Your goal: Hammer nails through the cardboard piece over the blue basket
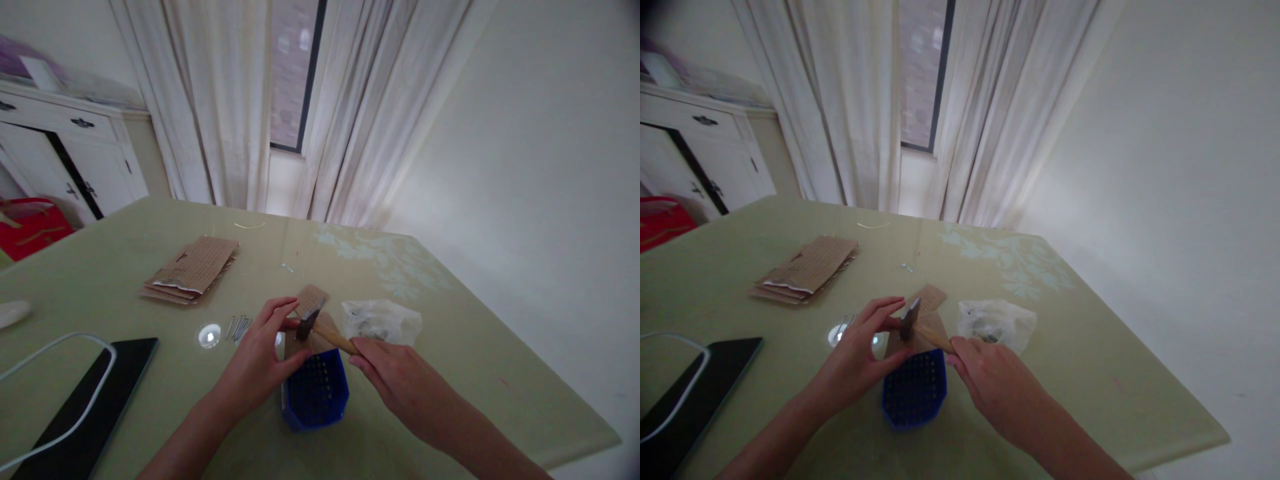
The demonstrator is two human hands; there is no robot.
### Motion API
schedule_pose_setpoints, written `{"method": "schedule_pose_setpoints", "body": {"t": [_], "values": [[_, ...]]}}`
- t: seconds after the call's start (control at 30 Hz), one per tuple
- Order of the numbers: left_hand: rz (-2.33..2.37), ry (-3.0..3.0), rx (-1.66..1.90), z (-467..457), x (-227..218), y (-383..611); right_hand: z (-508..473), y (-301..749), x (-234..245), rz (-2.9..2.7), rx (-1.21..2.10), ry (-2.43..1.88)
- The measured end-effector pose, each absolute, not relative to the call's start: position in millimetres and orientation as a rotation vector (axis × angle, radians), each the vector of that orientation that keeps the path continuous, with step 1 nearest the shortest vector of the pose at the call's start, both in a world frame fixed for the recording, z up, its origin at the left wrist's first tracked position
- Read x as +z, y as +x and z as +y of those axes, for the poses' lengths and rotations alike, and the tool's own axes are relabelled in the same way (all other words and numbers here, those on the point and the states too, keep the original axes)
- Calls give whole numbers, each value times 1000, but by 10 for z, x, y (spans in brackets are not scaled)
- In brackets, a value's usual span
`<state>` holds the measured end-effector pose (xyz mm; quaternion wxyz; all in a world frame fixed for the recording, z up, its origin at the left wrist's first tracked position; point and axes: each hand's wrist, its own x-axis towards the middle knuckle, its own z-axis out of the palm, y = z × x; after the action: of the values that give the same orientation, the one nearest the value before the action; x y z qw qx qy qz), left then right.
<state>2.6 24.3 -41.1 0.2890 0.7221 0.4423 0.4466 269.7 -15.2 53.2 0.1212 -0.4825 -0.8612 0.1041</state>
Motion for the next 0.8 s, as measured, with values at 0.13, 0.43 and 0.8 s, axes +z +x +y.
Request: {"method": "schedule_pose_setpoints", "body": {"t": [0.13,0.43,0.8], "values": [[1162,1915,1205,219,-383,40,-61,2716,564,-2408,464,-1436],[1414,1702,1325,437,-344,-332,535,2534,-119,-1278,1326,-1178],[2032,1971,466,540,-458,-596,463,2605,-343,-1035,1478,-1160]]}}
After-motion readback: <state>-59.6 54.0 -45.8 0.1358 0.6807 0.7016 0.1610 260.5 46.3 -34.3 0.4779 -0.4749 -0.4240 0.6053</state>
